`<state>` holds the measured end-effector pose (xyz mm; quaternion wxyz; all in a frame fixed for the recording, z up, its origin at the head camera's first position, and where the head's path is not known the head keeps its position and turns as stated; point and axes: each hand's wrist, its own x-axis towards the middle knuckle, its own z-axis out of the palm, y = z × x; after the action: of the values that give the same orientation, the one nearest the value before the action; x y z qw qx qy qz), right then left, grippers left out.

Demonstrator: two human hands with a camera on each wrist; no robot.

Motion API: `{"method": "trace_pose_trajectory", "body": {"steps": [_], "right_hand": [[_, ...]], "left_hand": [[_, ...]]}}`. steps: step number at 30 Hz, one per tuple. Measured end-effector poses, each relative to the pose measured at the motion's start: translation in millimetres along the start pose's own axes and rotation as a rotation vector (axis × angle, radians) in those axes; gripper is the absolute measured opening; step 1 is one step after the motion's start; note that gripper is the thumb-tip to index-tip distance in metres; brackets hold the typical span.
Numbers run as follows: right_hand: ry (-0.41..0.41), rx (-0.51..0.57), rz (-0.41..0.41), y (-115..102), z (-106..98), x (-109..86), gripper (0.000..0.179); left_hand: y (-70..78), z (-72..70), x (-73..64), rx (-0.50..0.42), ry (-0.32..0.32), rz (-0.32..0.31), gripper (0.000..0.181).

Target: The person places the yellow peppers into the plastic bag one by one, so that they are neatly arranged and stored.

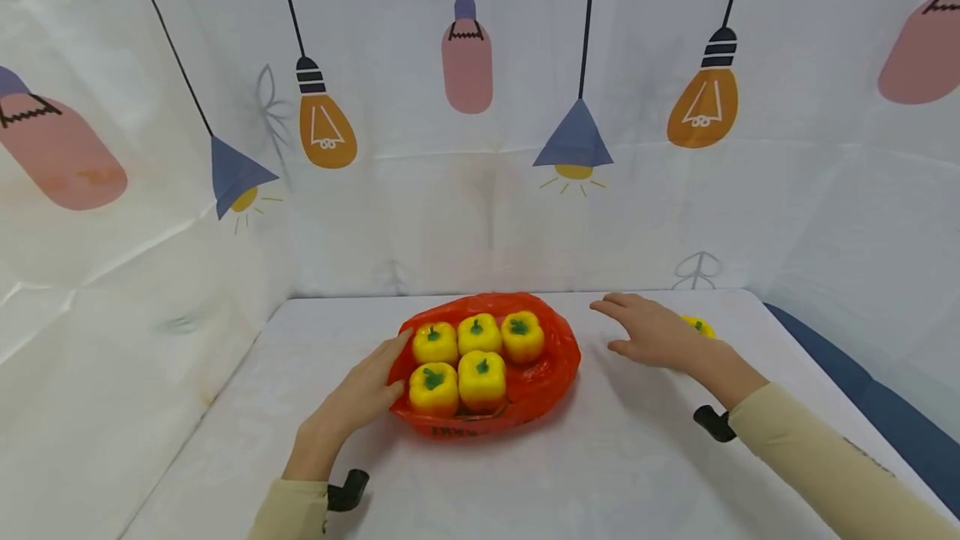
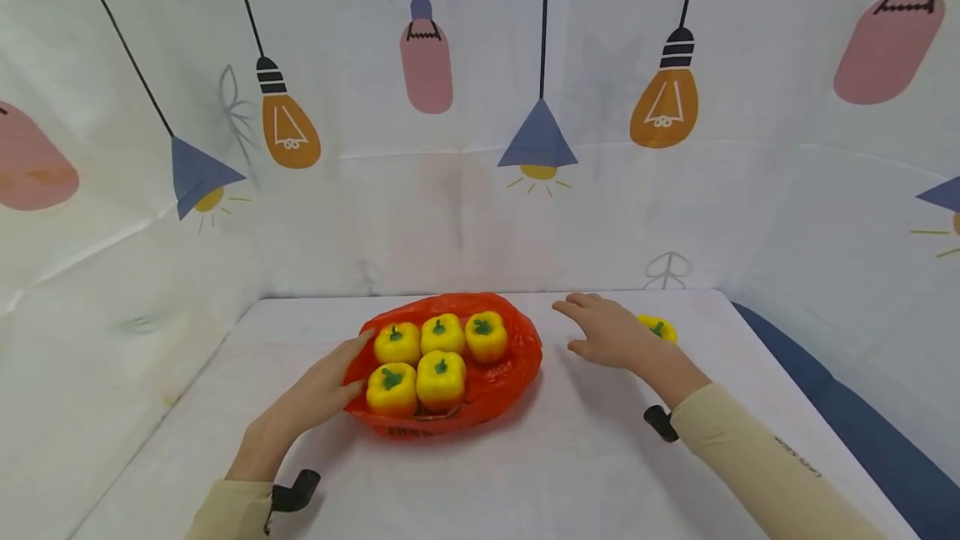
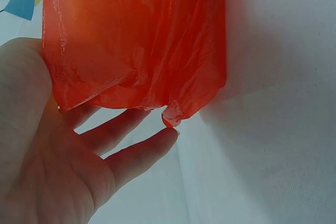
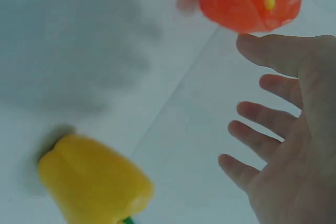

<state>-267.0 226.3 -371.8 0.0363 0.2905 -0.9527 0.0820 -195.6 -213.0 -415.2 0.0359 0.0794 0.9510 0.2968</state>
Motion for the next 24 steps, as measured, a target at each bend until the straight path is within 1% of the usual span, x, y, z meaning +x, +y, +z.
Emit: {"method": "trace_pose_trajectory", "body": {"steps": [6, 10, 15, 21, 24], "right_hand": [[-0.044, -0.047, 0.031, 20.5, -8.3, -15.4, 0.063], [-0.088, -0.07, 0.088, 33.7, -11.2, -21.5, 0.064], [-0.112, -0.1, 0.141, 54.3, -8.8, -29.0, 0.067], [-0.162, -0.05, 0.197, 66.6, -10.4, -39.4, 0.075], [-0.175, 0.004, 0.226, 70.2, -9.1, -42.9, 0.075]], "left_hand": [[-1.0, 0.4, -1.9, 0.001, -0.007, -0.004, 0.072], [-0.1, -1.1, -3.1, 0.003, -0.013, -0.007, 0.072], [0.9, -1.5, -2.3, 0.001, -0.015, -0.006, 0.073], [0.9, -1.4, 1.2, 0.009, -0.014, 0.002, 0.073], [0.1, -1.0, 1.0, 0.005, -0.01, 0.003, 0.073]]}}
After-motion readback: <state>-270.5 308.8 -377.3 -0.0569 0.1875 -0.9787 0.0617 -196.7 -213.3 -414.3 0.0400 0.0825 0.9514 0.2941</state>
